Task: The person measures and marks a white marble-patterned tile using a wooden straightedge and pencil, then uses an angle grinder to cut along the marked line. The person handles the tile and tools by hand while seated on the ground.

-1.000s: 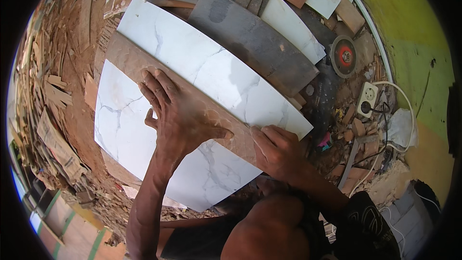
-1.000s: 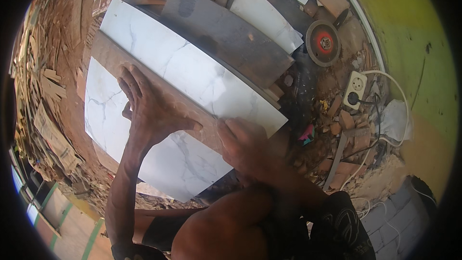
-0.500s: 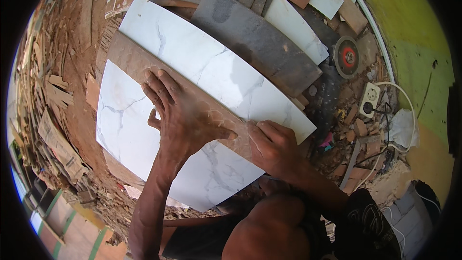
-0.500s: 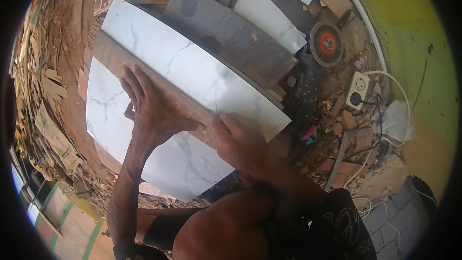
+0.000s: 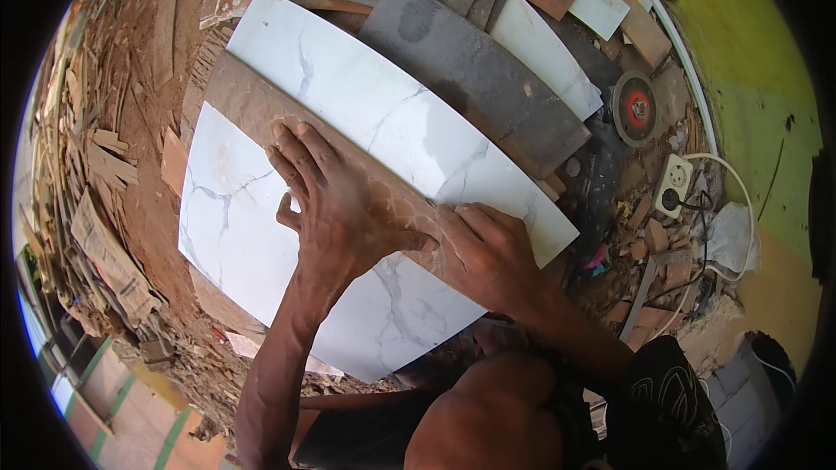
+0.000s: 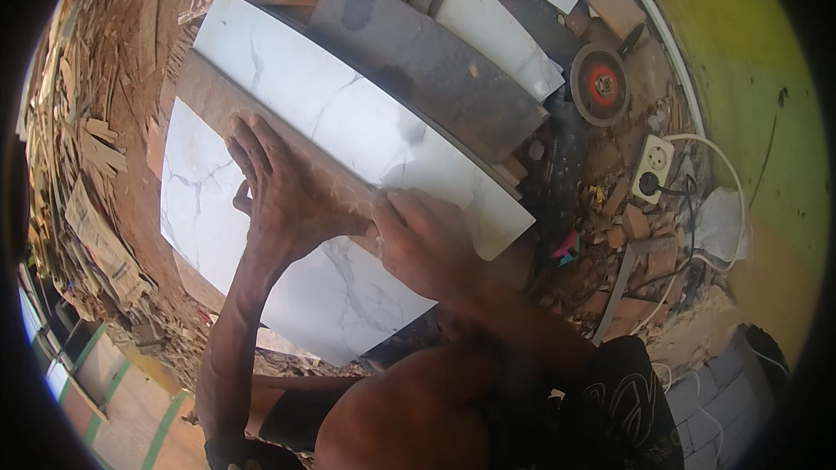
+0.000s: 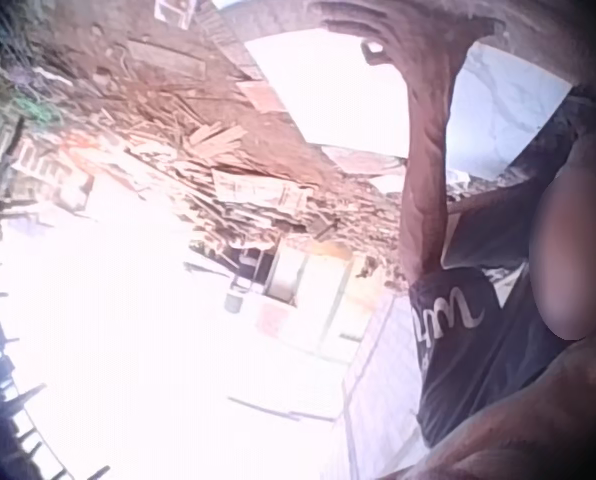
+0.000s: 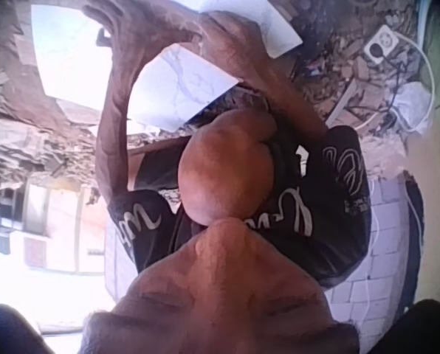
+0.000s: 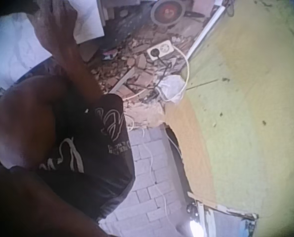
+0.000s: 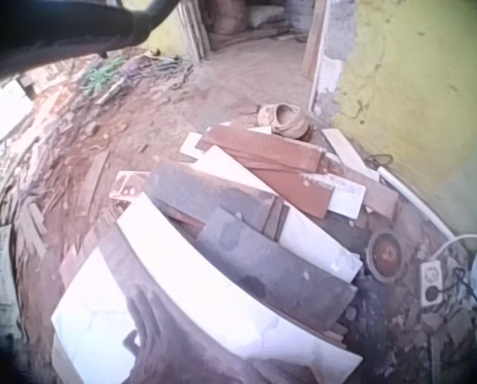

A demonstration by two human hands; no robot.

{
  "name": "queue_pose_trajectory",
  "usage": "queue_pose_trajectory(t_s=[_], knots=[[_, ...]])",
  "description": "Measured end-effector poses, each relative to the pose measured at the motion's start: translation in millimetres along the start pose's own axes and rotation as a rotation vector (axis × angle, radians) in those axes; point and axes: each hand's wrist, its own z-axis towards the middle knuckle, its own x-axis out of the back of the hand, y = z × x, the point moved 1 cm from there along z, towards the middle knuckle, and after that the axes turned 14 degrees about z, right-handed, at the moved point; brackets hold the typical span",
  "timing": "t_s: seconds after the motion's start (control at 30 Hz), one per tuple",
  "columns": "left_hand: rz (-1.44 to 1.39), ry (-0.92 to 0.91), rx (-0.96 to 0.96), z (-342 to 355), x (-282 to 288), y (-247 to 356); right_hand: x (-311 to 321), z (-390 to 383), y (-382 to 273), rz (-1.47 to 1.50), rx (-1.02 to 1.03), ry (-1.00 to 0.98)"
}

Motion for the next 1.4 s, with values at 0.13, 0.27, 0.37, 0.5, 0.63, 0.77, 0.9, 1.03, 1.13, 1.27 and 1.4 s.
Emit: queue_pose_trajectory(t_s=[0.13,0.27,0.37,0.5,0.63,0.77,0.9,1.03,1.13,1.27,1.4], knots=[[-0.049,0.022,0.011,-1,-3,-4,4,0,-5,-0.019,-0.057,-0.054],[-0.048,0.019,0.014,0,1,-1,-1,5,-3,-0.028,-0.008,-0.025],[-0.053,-0.025,0.029,-1,3,1,-4,9,-3,-0.023,-0.024,-0.051],[-0.175,0.070,-0.015,-2,5,3,1,2,-7,-0.043,-0.073,-0.067],[-0.121,0.078,-0.020,-2,1,2,-10,17,-3,-0.013,-0.025,-0.035],[-0.135,0.103,-0.031,0,2,2,-7,13,-2,-0.031,-0.039,-0.061],[-0.140,0.086,-0.004,-2,0,1,-9,18,-3,-0.019,-0.041,-0.055],[-0.060,0.198,-0.028,1,-11,-4,-25,31,5,-0.078,0.021,-0.040],[-0.138,0.109,0.001,-1,3,2,-12,27,-1,-0.056,-0.058,-0.079],[-0.100,0.055,0.067,-1,-4,0,-23,37,3,-0.073,-0.005,-0.064],[-0.144,0.132,0.002,-3,-1,0,-15,29,-5,-0.069,-0.071,-0.075]])
